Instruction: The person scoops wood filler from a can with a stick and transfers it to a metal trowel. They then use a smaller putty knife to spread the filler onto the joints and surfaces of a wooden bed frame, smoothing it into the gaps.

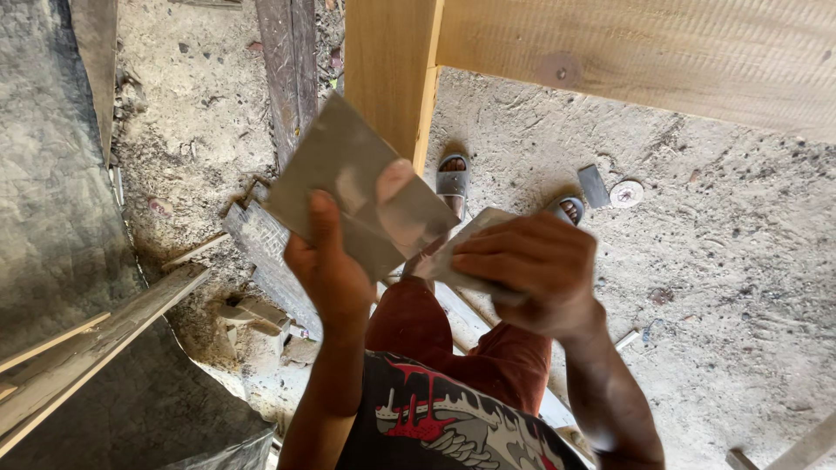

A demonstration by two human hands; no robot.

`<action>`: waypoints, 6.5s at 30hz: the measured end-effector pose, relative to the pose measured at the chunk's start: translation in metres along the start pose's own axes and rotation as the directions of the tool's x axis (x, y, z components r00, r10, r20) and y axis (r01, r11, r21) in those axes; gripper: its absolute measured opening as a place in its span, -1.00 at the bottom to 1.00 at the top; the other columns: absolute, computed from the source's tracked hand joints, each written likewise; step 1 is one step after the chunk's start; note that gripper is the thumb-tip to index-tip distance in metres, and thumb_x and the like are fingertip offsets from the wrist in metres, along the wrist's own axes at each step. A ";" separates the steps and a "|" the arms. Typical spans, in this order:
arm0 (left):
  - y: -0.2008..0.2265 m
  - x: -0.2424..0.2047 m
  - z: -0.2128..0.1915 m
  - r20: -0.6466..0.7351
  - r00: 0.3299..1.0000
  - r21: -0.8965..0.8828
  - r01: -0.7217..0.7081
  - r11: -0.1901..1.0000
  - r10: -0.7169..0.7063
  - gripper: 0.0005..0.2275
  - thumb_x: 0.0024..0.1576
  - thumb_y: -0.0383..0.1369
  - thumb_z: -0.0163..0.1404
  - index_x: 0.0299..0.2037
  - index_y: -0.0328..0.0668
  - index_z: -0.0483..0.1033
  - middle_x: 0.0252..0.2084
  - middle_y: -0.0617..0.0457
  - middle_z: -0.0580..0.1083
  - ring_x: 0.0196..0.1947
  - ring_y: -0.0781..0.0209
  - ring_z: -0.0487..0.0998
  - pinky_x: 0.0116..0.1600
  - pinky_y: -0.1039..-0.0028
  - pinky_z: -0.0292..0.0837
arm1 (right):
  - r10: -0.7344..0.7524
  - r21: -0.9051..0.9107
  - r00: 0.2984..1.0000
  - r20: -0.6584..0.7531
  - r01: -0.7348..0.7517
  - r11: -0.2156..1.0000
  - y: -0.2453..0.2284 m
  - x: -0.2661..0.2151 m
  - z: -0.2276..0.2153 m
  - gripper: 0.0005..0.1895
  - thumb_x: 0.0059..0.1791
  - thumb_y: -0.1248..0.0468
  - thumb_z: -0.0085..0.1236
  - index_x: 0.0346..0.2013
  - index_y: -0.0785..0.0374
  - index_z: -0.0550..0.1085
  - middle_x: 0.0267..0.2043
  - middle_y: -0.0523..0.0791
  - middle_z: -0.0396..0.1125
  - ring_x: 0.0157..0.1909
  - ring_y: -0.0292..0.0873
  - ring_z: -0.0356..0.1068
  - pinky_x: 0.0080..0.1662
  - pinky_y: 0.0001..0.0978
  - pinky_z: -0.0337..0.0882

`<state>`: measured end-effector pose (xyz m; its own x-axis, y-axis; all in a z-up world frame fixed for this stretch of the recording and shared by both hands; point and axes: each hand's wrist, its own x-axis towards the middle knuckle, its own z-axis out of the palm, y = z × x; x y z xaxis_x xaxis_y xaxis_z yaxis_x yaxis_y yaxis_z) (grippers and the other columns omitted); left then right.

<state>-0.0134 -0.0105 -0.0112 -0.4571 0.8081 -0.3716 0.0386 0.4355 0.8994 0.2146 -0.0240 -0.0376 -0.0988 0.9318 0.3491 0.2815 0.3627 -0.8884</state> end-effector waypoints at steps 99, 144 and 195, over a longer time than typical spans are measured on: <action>0.070 -0.087 -0.002 0.779 0.581 -0.264 -0.034 0.964 0.235 -0.74 0.28 -0.35 0.14 -0.41 -0.15 0.35 -0.36 0.26 0.28 -0.33 0.42 0.22 -0.17 0.47 0.15 | 0.681 0.539 0.412 -0.605 -0.418 0.731 -0.138 -0.222 -0.074 -0.68 -0.08 0.52 -0.06 -0.13 0.33 0.58 -0.11 -0.05 0.53 -0.04 -0.13 0.53 0.07 -0.24 0.58; 0.215 -0.137 0.413 0.958 0.286 -0.041 0.152 0.988 -0.005 -0.55 0.30 -0.19 0.04 0.23 -0.47 0.39 0.17 -0.10 0.48 0.16 0.07 0.53 0.27 0.25 0.45 | 0.883 0.628 -0.164 -0.440 0.647 0.433 0.005 -0.212 -0.336 -0.73 -0.14 0.40 0.00 -0.16 0.43 0.43 -0.30 -0.02 0.47 -0.31 -0.08 0.51 -0.23 -0.33 0.57; 0.206 -0.245 0.547 0.914 0.371 0.180 -0.011 0.984 -0.163 -0.54 0.29 -0.18 0.02 0.22 -0.47 0.40 0.15 -0.12 0.48 0.15 0.07 0.52 0.24 0.26 0.46 | 0.920 -0.099 -0.315 -0.234 0.949 0.300 0.182 -0.233 -0.460 -0.73 0.05 0.55 -0.07 -0.03 0.81 0.32 -0.10 0.42 0.39 -0.11 0.24 0.53 -0.20 -0.37 0.58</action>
<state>0.5925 0.0980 0.1395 0.6365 0.5914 -0.4950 0.2026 0.4911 0.8472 0.7285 -0.1797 -0.1438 0.5131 0.0377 -0.8575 0.0848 0.9919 0.0943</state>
